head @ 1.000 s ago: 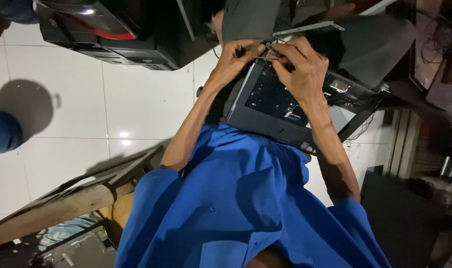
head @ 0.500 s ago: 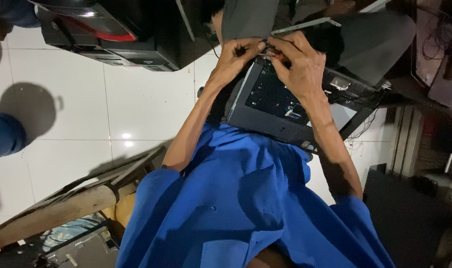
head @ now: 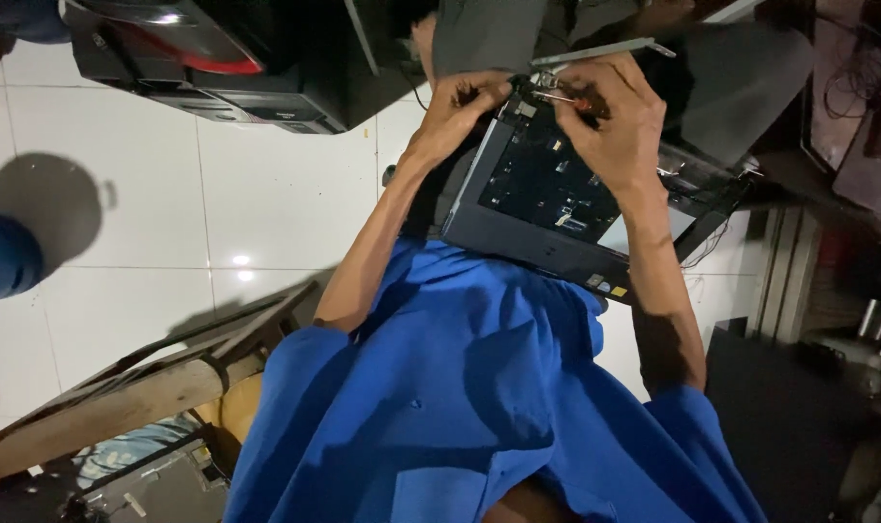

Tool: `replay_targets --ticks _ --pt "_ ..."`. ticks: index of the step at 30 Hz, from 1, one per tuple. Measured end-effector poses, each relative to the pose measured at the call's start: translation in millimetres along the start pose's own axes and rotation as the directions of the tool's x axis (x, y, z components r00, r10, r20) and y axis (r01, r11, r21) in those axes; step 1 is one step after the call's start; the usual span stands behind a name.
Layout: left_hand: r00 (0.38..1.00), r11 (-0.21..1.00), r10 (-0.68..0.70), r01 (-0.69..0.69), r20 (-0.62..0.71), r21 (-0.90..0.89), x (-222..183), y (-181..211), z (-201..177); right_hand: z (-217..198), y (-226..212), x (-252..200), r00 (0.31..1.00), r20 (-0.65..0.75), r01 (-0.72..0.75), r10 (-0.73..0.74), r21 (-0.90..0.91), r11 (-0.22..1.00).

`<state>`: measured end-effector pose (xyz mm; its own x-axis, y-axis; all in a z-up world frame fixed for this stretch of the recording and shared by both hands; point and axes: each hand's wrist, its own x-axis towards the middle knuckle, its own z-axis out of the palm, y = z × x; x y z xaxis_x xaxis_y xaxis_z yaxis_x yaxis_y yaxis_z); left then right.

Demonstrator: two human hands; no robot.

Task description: Aligning and securing the screen bezel of a laptop using a screwdriver.

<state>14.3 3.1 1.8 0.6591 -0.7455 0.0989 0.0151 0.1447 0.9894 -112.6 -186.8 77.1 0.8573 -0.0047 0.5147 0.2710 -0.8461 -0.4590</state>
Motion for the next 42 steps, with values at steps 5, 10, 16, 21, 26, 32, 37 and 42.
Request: replay_targets --ticks 5,10,16,21,26,32,37,42 --pt "0.998 0.998 -0.055 0.055 -0.007 0.007 2 -9 -2 -2 0 -1 1.0 0.004 -0.026 0.026 0.046 0.999" --pt "0.998 0.999 -0.044 0.044 0.034 0.011 4 -15 -4 -1 -4 1 0.998 0.037 -0.048 0.046 0.058 0.997" --pt "0.996 0.987 -0.044 0.031 0.076 0.159 2 -3 -5 -6 -6 1 0.994 0.05 -0.105 0.101 0.091 0.99" --pt "0.993 0.995 -0.085 0.079 0.081 0.066 0 -6 -6 -11 -7 0 0.997 0.051 -0.058 0.056 0.041 0.997" --pt "0.992 0.99 -0.12 0.116 0.037 0.082 0 -11 -5 -7 -8 1 1.0 0.031 0.005 -0.004 -0.037 0.999" --pt "0.991 0.997 -0.079 0.079 0.112 0.007 2 -27 -11 -5 -6 -1 0.999 0.036 0.01 -0.007 -0.069 0.998" --pt "0.989 1.0 -0.018 0.021 0.146 -0.018 1 -3 -8 -5 -4 -1 0.998 0.04 0.05 -0.046 -0.12 0.991" --pt "0.988 0.994 -0.022 0.038 0.151 -0.104 2 -15 -8 -2 -7 0 0.995 0.087 0.066 -0.053 -0.148 0.987"
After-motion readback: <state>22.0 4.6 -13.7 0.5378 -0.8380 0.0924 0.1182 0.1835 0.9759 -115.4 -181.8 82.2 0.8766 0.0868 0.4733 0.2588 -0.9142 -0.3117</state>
